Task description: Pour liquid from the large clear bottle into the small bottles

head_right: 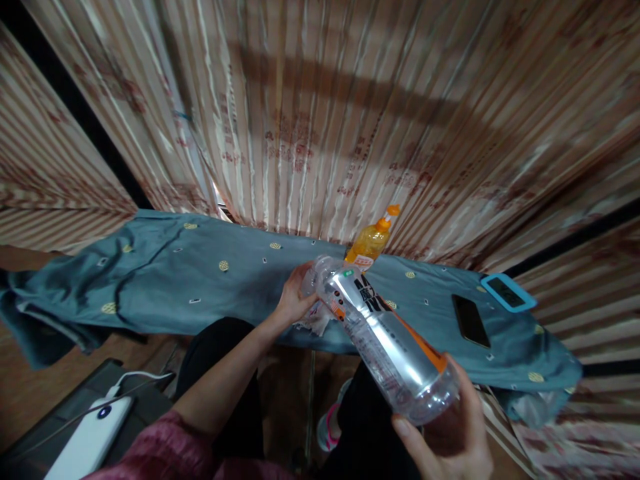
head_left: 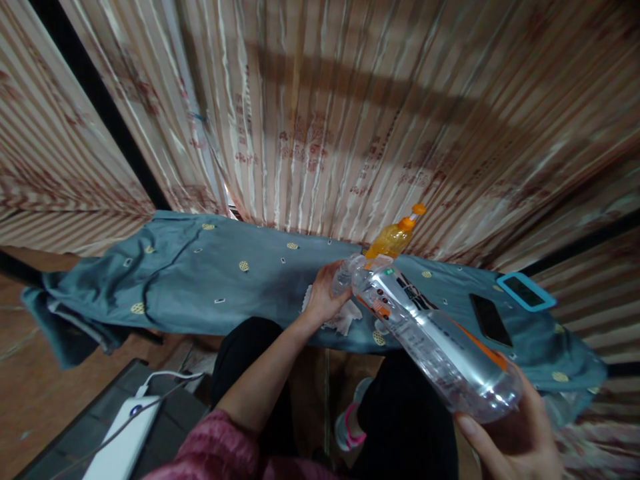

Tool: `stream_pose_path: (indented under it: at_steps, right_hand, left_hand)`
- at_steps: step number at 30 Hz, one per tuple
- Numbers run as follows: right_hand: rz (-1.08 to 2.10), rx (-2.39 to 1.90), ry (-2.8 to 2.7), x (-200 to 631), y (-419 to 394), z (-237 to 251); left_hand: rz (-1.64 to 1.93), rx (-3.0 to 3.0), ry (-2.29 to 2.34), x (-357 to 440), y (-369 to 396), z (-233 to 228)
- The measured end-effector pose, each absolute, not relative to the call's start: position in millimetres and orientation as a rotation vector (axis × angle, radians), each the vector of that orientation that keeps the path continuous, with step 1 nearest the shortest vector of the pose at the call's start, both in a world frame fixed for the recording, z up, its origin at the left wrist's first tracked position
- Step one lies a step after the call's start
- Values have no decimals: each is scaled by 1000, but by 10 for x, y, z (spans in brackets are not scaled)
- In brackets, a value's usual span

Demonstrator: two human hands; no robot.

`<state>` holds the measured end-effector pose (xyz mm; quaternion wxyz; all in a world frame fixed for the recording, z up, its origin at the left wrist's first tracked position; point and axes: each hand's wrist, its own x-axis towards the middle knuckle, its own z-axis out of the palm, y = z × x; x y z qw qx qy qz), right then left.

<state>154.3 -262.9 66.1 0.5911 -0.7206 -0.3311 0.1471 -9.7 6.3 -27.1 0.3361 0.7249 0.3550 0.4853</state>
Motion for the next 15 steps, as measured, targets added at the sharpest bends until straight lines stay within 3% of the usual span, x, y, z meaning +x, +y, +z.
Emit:
stream_pose_path:
  at_steps: [8,15]
  right_hand:
    - [299,-1664,-849,1853,-2700,441]
    - [301,-1662,-857,1739,-2667,536]
  left_hand:
    - [1256,1904,952,-82,60,-267]
    - [1272,1889,942,-89,67,-291]
